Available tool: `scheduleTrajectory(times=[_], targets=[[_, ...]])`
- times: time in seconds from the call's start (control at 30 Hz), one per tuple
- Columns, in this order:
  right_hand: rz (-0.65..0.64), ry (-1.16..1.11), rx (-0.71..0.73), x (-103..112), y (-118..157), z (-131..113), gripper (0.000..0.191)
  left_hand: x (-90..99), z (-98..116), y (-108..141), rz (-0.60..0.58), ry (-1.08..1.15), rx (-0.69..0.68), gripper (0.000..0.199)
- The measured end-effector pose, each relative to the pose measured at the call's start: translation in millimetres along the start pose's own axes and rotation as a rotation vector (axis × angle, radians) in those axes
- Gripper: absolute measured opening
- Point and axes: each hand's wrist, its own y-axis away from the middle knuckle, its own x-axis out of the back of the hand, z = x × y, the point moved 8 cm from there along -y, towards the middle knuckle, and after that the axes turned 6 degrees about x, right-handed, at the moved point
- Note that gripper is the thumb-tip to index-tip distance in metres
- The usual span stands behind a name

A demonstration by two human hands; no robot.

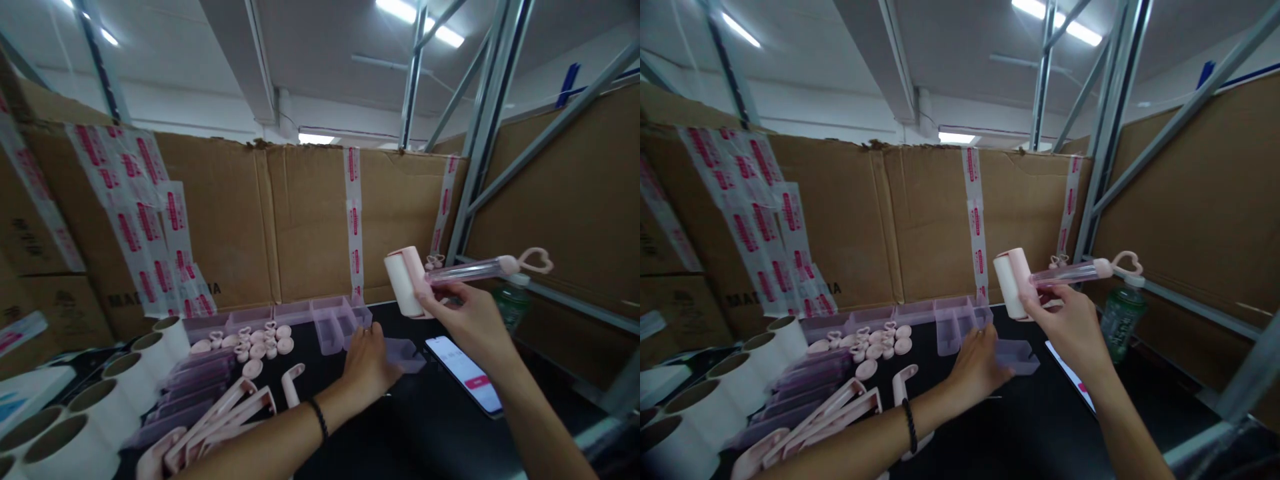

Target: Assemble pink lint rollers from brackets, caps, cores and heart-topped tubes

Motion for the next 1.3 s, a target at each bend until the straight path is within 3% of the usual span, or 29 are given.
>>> scheduleTrajectory(times=[0.07, 0.13, 0.2, 0.27, 0.33, 0.4, 0.47, 0.53, 0.6, 0.7, 0.77, 0.87, 1.0, 1.07, 1.17, 1.3], targets=[[-0.047, -0.035, 0.002, -2, 2, 0, 0.048, -5.5, 0, 6, -0.015, -0.033, 0.001, 0.06], [-0.086, -0.068, 0.003, -3, 5, 3, 0.046, -5.1, 2, 13, -0.031, -0.042, -0.007, 0.076], [-0.122, -0.106, -0.003, 0, 6, 8, 0.046, 9.7, 7, 21, -0.033, -0.031, -0.039, 0.089], [-0.178, -0.153, -0.013, 3, 8, 13, 0.047, 43.6, 16, 31, -0.003, 0.01, -0.105, 0.066], [-0.283, -0.196, -0.004, 1, 11, 11, 0.047, 92.2, 25, 41, 0.067, 0.065, -0.13, 0.035], [-0.437, -0.188, 0.078, -8, 13, -5, 0.04, 140.6, 31, 48, 0.128, 0.255, -0.089, 0.03], [-0.611, -0.154, 0.233, -27, 16, -36, 0.027, 167.6, 42, 52, 0.079, 0.421, -0.094, 0.033], [-0.747, -0.126, 0.391, -50, 19, -72, 0.018, 175.5, 52, 54, 0.024, 0.424, -0.125, 0.034], [-0.8, -0.087, 0.477, -71, 18, -103, 0.014, 172.3, 53, 53, 0.013, 0.37, -0.142, 0.029], [-0.812, -0.08, 0.517, -90, 12, -131, 0.017, 171.7, 38, 51, 0.113, 0.337, -0.121, 0.029], [-0.807, -0.109, 0.527, -92, 9, -135, 0.009, 183.0, 21, 52, 0.218, 0.375, -0.083, 0.031], [-0.774, -0.076, 0.494, -84, 8, -105, 0.023, 221.5, -3, 56, 0.425, 0.446, -0.01, 0.033], [-0.772, 0.107, 0.346, -75, 27, -11, 0.012, 284.9, -12, 66, 0.665, 0.483, 0.013, 0.026], [-0.782, 0.186, 0.259, -73, 43, 33, 0.018, 309.0, -6, 71, 0.753, 0.469, -0.001, 0.023], [-0.811, 0.225, 0.199, -73, 65, 67, 0.015, 328.5, 0, 75, 0.838, 0.462, -0.007, 0.023], [-0.781, 0.214, 0.175, -73, 65, 75, 0.015, 332.8, -9, 76, 0.846, 0.476, 0.004, 0.023]])
